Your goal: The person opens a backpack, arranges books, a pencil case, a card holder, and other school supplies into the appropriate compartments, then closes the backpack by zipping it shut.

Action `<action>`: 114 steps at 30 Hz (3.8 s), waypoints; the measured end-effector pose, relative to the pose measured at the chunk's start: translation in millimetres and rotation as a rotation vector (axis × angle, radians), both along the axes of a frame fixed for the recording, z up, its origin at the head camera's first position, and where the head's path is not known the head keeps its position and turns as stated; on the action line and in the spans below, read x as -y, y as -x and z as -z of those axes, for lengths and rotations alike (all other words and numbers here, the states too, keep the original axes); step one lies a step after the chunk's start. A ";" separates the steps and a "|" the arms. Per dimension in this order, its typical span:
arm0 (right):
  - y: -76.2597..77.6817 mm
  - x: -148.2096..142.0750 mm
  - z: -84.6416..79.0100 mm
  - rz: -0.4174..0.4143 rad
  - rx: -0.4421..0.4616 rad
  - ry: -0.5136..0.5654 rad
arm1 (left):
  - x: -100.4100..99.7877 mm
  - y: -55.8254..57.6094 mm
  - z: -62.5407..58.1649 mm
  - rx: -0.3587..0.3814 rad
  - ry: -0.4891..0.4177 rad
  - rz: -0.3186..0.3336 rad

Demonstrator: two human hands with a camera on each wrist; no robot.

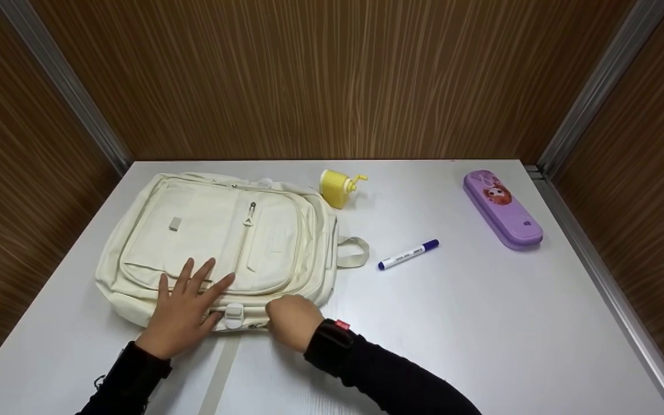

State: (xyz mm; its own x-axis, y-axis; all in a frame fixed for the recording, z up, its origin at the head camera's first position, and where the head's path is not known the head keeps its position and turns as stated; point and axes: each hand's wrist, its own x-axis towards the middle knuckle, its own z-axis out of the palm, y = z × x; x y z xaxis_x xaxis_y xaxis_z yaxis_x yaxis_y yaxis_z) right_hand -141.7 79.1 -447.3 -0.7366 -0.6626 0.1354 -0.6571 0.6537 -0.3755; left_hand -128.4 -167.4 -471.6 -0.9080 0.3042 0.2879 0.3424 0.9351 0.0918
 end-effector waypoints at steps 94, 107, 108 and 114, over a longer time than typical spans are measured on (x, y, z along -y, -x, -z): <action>75.0 -144.9 -5.1 0.343 0.136 0.174 | 15.6 -39.4 10.8 -0.208 -0.061 0.389; 64.5 -144.7 1.6 0.281 0.180 0.183 | -41.3 -23.1 -27.3 -0.081 0.046 0.271; 65.0 -143.7 2.1 0.281 0.178 0.182 | -55.1 -19.6 -31.8 -0.090 0.079 0.273; 66.7 -139.3 4.6 0.271 0.179 0.179 | -129.4 -1.4 -47.8 -0.110 0.296 0.222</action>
State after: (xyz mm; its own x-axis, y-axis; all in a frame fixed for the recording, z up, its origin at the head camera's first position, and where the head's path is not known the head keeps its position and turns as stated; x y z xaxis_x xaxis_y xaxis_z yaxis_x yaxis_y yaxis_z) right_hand -208.4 218.5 -451.9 -0.9047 -0.4176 0.0846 -0.3825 0.7084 -0.5932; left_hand -126.9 -38.0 -423.7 -0.7796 0.5742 0.2500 0.5319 0.8178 -0.2196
